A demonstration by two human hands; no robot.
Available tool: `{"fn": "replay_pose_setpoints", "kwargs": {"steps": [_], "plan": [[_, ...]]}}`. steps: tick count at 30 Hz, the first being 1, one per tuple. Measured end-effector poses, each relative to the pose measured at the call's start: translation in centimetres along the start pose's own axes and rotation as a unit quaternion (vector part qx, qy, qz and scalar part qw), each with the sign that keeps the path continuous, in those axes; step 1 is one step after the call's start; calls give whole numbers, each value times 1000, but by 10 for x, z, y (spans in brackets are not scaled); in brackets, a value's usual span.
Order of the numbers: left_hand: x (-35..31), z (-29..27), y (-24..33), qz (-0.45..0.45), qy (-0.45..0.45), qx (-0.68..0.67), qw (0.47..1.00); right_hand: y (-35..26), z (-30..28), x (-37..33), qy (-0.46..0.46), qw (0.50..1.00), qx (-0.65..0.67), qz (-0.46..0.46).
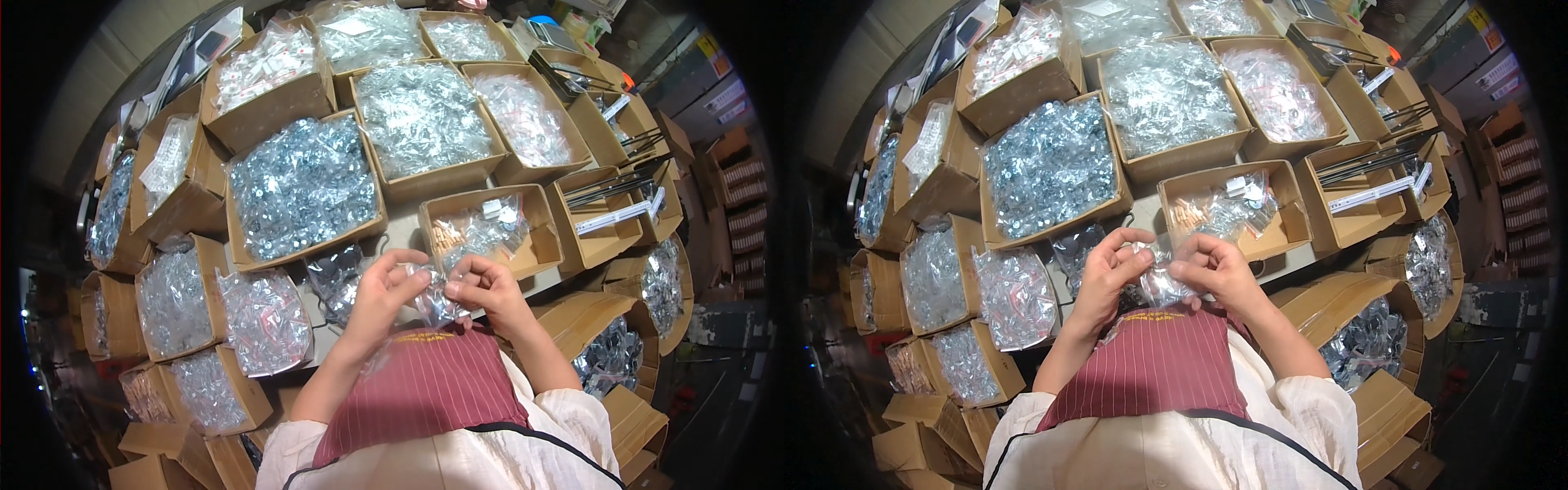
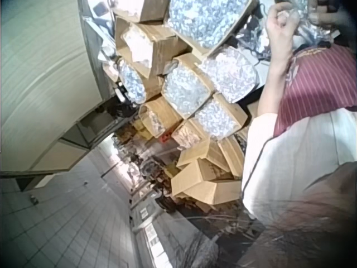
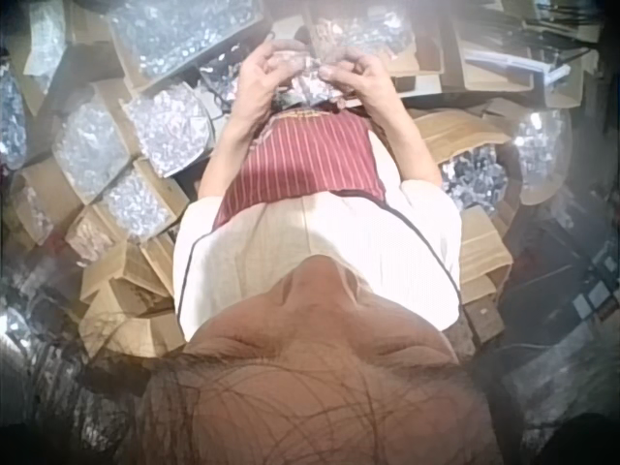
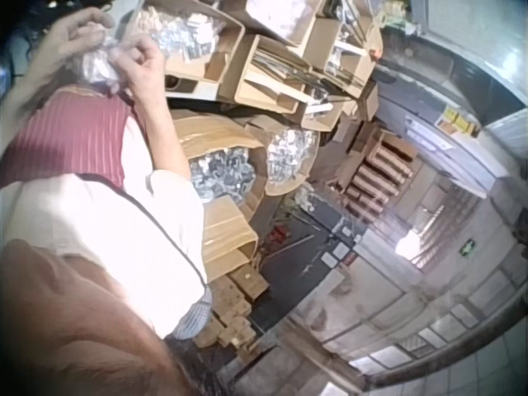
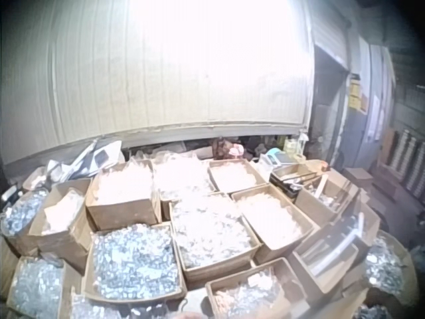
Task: The person weighs small metal parts and hooks on a digital scale, places them into plastic bags, and organizes the bags within various cardboard boxes on a work table.
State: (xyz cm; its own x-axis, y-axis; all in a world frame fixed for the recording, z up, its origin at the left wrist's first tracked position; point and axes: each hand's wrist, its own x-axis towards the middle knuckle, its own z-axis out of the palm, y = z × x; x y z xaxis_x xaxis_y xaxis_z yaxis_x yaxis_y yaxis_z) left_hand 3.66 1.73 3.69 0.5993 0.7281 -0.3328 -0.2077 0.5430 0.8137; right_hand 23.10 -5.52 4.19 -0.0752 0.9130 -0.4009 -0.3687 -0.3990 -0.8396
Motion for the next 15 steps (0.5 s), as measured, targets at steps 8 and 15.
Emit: {"fn": "replay_pose_setpoints", "kwargs": {"steps": [8, 15], "plan": [[-3, 1, -9, 34, -10, 19, 999, -2, 8, -1, 39, 997, 26, -55], [-7, -1, -1, 42, 16, 32, 998, -6, -4, -4, -17, 1000, 12, -15]]}}
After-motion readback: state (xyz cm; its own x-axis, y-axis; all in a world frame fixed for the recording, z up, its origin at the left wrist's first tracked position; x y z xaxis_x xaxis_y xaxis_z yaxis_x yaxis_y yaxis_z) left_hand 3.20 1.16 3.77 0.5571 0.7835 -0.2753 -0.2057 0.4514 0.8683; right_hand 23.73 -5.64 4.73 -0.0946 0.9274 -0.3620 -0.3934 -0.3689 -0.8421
